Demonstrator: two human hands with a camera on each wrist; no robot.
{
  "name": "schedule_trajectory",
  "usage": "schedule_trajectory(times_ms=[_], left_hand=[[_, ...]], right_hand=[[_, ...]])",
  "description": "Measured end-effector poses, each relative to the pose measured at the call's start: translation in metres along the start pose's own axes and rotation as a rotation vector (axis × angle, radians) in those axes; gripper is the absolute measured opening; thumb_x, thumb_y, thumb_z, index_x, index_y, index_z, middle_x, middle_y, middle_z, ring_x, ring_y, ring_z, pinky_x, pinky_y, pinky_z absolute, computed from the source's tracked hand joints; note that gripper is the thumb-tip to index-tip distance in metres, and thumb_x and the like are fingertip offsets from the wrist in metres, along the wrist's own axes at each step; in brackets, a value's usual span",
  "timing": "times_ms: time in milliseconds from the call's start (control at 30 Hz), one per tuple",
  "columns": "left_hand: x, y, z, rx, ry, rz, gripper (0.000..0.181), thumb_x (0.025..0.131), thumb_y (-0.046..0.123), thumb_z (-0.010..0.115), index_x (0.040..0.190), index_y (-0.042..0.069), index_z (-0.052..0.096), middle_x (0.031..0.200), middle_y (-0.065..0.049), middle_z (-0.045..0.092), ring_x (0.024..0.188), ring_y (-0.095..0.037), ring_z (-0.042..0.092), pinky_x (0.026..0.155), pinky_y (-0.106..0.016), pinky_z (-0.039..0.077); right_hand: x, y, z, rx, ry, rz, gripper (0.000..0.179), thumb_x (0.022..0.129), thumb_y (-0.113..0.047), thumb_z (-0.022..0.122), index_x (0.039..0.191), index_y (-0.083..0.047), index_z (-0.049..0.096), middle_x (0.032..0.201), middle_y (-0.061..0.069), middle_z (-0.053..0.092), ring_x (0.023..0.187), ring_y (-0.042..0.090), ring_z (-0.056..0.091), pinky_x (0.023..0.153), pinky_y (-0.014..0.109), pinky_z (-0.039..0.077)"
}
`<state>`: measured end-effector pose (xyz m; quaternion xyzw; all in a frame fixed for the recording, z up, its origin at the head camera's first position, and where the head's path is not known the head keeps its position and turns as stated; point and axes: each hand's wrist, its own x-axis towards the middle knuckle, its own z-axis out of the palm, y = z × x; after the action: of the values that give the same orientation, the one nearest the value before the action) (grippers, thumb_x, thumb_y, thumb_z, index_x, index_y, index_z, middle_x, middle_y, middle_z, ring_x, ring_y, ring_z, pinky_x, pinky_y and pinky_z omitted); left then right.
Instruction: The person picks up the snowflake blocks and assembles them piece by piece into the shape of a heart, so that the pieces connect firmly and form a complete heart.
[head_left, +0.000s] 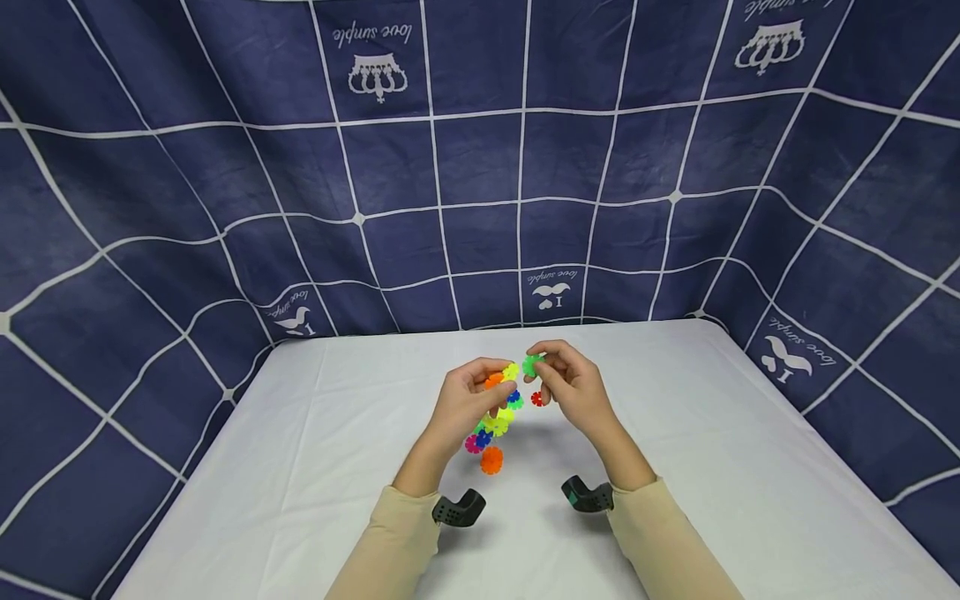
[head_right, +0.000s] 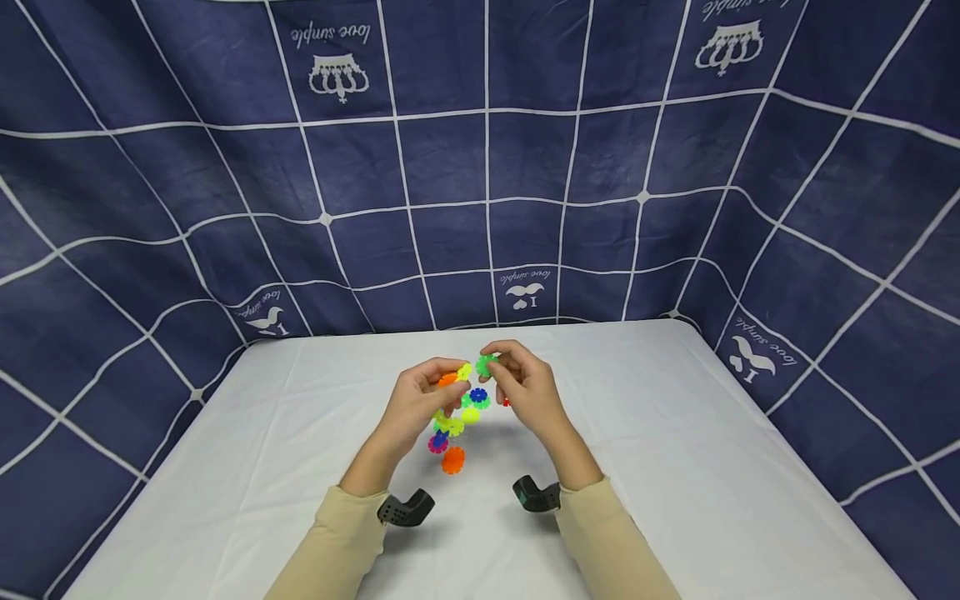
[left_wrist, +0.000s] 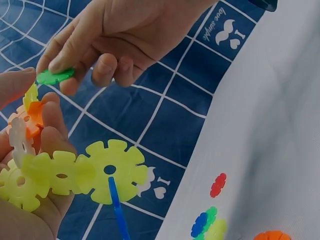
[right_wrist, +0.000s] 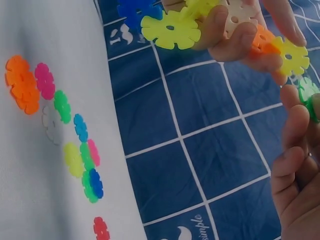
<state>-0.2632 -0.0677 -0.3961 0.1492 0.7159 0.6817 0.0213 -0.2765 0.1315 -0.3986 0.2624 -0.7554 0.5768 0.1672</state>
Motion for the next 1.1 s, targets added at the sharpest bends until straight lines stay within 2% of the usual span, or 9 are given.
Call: schedule_trajectory(times_ms=[100, 233, 333, 467, 700, 833, 933, 1100], left_hand=[[-0.001, 0.002, 0.001, 0.012, -0.010, -0.007, 0.027, 0.091, 0.017, 0.073, 0.117, 0.013, 0.070, 0.089, -0.005, 0.068, 0.071, -0.030, 0.059, 0.060, -0.020, 0.051], [-0.002, 0.004, 0.001, 0.036, -0.024, -0.016, 0.026, 0.091, 0.017, 0.074, 0.117, 0.014, 0.071, 0.094, -0.006, 0.070, 0.072, -0.032, 0.059, 0.059, -0.020, 0.050], [-0.002, 0.004, 0.001, 0.048, -0.029, -0.013, 0.026, 0.090, 0.018, 0.074, 0.116, 0.015, 0.071, 0.095, -0.007, 0.070, 0.068, -0.026, 0.058, 0.059, -0.021, 0.050], [-0.001, 0.004, 0.001, 0.059, -0.027, -0.005, 0.026, 0.090, 0.017, 0.075, 0.116, 0.014, 0.072, 0.095, -0.008, 0.070, 0.072, -0.035, 0.058, 0.059, -0.021, 0.050], [-0.001, 0.007, -0.003, 0.056, -0.021, 0.009, 0.027, 0.088, 0.013, 0.076, 0.115, 0.011, 0.073, 0.093, -0.008, 0.070, 0.064, -0.019, 0.057, 0.059, -0.019, 0.051], [-0.002, 0.010, -0.005, 0.052, -0.015, 0.003, 0.028, 0.087, 0.011, 0.077, 0.114, 0.009, 0.073, 0.092, -0.009, 0.070, 0.062, -0.017, 0.055, 0.058, -0.019, 0.051], [-0.003, 0.011, -0.006, 0.072, -0.013, 0.005, 0.028, 0.087, 0.011, 0.078, 0.114, 0.010, 0.074, 0.094, -0.009, 0.071, 0.062, -0.017, 0.056, 0.058, -0.020, 0.052], [-0.003, 0.012, -0.005, 0.112, -0.005, 0.020, 0.027, 0.086, 0.013, 0.078, 0.113, 0.012, 0.075, 0.097, -0.010, 0.072, 0.063, -0.018, 0.057, 0.060, -0.020, 0.053]], right_hand=[[-0.001, -0.001, 0.001, 0.011, 0.002, -0.021, 0.015, 0.100, -0.005, 0.057, 0.114, -0.006, 0.063, 0.083, 0.016, 0.068, 0.052, 0.012, 0.052, 0.048, 0.023, 0.045], [-0.003, -0.003, 0.001, 0.019, -0.003, -0.027, 0.015, 0.100, -0.006, 0.059, 0.113, -0.007, 0.064, 0.084, 0.015, 0.067, 0.053, 0.012, 0.052, 0.049, 0.024, 0.047], [-0.003, -0.004, 0.003, 0.009, 0.006, -0.034, 0.015, 0.099, -0.005, 0.059, 0.112, -0.008, 0.065, 0.084, 0.014, 0.067, 0.053, 0.016, 0.052, 0.049, 0.024, 0.047], [-0.004, -0.005, 0.007, -0.026, 0.037, -0.061, 0.015, 0.098, -0.002, 0.060, 0.111, -0.007, 0.066, 0.083, 0.015, 0.068, 0.051, 0.024, 0.052, 0.048, 0.022, 0.046], [-0.005, -0.013, 0.017, -0.029, 0.086, -0.086, 0.013, 0.095, 0.006, 0.059, 0.105, 0.001, 0.065, 0.079, 0.019, 0.064, 0.047, 0.019, 0.049, 0.045, 0.020, 0.043], [-0.007, -0.031, 0.020, -0.008, 0.088, -0.115, 0.010, 0.094, 0.010, 0.059, 0.102, 0.006, 0.063, 0.078, 0.022, 0.063, 0.046, 0.022, 0.049, 0.043, 0.020, 0.040], [-0.007, -0.041, 0.020, -0.025, 0.073, -0.141, 0.010, 0.093, 0.011, 0.058, 0.101, 0.007, 0.063, 0.074, 0.018, 0.063, 0.046, 0.022, 0.049, 0.043, 0.020, 0.041], [-0.006, -0.030, 0.019, -0.076, 0.057, -0.116, 0.011, 0.095, 0.008, 0.058, 0.102, 0.003, 0.064, 0.066, 0.014, 0.059, 0.047, 0.022, 0.049, 0.044, 0.021, 0.041]])
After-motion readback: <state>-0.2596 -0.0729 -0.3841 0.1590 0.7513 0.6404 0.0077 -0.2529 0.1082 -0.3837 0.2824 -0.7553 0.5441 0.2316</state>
